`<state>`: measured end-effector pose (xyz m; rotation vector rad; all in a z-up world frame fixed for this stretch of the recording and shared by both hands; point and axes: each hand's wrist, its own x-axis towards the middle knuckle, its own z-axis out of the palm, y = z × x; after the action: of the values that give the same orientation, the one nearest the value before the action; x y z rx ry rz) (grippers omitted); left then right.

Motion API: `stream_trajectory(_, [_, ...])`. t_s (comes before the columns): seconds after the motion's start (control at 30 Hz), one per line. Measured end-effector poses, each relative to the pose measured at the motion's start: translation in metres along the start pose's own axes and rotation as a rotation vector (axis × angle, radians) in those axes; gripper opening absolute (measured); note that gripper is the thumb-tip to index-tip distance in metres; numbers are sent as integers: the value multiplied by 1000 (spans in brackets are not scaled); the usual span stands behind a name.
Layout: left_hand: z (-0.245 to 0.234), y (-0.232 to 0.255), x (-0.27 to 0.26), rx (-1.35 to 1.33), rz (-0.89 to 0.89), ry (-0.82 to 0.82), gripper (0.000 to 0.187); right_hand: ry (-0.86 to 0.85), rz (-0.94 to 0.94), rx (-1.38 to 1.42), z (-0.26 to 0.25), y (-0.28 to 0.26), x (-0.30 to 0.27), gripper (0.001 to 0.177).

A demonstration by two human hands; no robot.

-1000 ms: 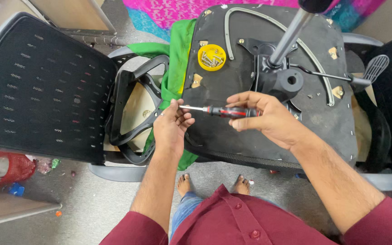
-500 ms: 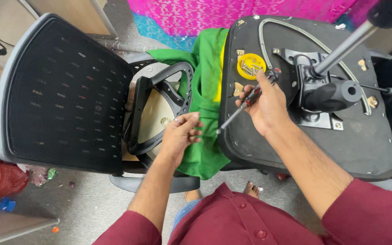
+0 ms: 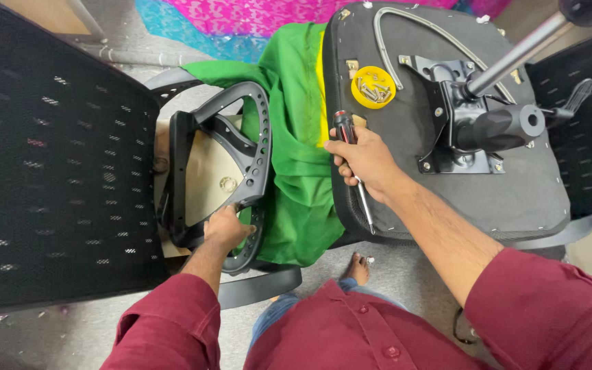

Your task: The person attaches a black plastic chair base to an inverted office chair using a screwdriver. They align the base, insert screws, and tighten them to secure the base to the chair frame.

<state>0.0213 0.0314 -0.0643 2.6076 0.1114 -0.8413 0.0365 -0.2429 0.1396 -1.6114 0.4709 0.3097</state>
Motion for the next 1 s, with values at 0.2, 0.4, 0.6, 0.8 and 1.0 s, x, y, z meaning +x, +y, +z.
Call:
stream_trajectory(0.2, [15, -4, 27, 7, 40, -14, 76, 20, -4, 35, 1, 4, 1, 34])
stream_trajectory(0.4, [16, -1, 45, -16, 108, -11, 63, 53, 3, 51, 0, 6, 2, 36])
stream_trajectory(0.6, [-4, 3, 40, 40, 163, 28, 33, 95, 11, 28, 4, 4, 0, 36])
stream_trajectory(0.8, [-1, -1, 45, 113, 265, 110, 28, 107, 12, 12, 5, 5, 1, 36])
stream_trajectory(1.0, [-8, -14, 30, 122, 442, 286, 29, 124, 24, -22, 10, 0, -2, 34])
